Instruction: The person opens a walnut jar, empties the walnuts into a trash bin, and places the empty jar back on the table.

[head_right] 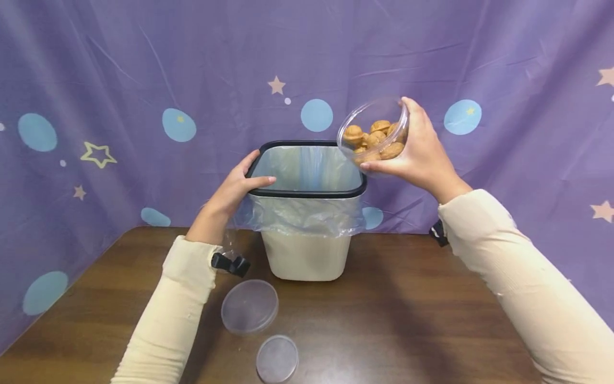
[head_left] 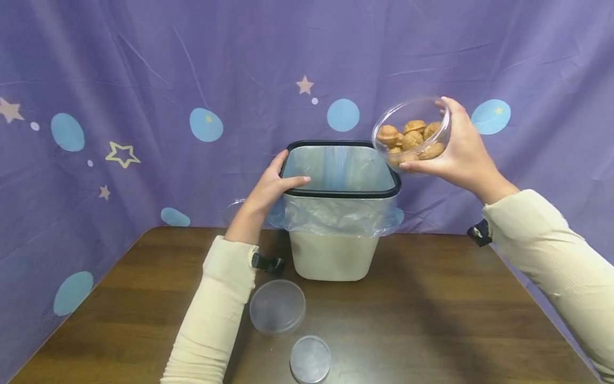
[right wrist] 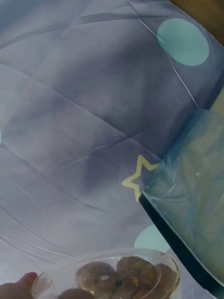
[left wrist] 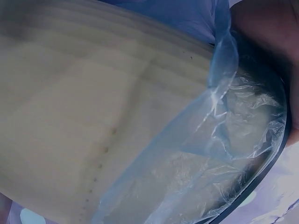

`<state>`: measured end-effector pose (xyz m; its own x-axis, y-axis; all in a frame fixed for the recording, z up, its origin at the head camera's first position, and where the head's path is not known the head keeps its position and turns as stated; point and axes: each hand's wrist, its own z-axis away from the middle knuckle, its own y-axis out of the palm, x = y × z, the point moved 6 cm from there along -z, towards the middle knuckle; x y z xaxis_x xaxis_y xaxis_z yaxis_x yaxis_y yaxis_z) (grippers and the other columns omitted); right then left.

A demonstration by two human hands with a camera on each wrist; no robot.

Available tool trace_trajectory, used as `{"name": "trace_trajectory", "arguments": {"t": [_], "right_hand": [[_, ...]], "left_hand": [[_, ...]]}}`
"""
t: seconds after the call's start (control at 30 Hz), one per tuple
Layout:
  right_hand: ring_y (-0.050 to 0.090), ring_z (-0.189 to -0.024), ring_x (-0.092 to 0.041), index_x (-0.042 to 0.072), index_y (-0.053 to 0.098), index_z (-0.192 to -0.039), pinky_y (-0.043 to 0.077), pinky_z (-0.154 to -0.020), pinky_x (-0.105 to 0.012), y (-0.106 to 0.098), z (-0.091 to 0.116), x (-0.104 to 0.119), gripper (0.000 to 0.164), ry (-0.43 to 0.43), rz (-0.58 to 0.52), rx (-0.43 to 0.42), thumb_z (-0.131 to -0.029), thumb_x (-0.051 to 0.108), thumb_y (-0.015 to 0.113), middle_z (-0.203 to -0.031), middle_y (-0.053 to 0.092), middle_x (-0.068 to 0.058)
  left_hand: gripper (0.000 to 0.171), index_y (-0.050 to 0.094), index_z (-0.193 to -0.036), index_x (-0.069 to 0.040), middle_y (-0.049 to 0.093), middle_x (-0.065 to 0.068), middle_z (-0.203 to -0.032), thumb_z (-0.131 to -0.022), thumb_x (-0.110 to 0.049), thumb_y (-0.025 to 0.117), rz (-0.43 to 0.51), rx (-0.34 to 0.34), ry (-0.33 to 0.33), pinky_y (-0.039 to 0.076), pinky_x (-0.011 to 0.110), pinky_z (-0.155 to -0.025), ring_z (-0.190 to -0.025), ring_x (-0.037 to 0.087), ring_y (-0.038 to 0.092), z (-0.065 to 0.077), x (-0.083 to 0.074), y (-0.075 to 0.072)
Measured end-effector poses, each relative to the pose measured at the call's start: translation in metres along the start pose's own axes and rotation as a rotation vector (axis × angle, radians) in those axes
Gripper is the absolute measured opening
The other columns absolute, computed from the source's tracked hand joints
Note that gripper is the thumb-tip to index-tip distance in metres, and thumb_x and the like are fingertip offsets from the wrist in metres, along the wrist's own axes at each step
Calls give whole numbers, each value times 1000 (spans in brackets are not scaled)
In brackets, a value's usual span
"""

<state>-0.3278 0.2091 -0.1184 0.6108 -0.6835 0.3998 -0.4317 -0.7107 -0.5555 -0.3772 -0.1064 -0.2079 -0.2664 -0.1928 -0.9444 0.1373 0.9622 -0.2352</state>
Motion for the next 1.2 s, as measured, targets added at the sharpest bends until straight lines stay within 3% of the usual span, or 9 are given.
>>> {"name": "trace_trajectory", "arguments": {"t": [0.3,0.53,0.83,1.2], "right_hand": [[32,-132,-32,3,23,-146,24,-112,-42,16,-9,4,121,-76,52,45,-50,22,94,-145,33,-19],[37,-124,-37,-2,26,-143,31,-107,-47,32,-15,8,119,-212,118,69,-50,26,93,-143,34,-23],[37,-126,-40,-7,28,-140,27,-111,-42,47,-24,13,120,-386,170,38,-47,30,94,-138,38,-27],[37,-126,-42,-11,28,-137,24,-113,-42,57,-25,11,119,-495,218,6,-48,32,93,-135,40,-31]], "left_hand": [[93,11,-152,-11,8,0,-158,-80,-21,70,-1,-5,6,9,35,-116,-144,12,3,2,2,1],[94,13,-152,-9,9,2,-158,-79,-19,71,2,-18,16,9,34,-116,-144,13,5,3,2,2],[92,13,-151,-7,10,2,-158,-79,-18,70,18,-17,14,11,32,-116,-143,13,7,4,3,0],[90,15,-151,-5,9,2,-158,-80,-18,69,-2,-17,26,8,33,-116,-144,13,4,5,-1,-1]]}}
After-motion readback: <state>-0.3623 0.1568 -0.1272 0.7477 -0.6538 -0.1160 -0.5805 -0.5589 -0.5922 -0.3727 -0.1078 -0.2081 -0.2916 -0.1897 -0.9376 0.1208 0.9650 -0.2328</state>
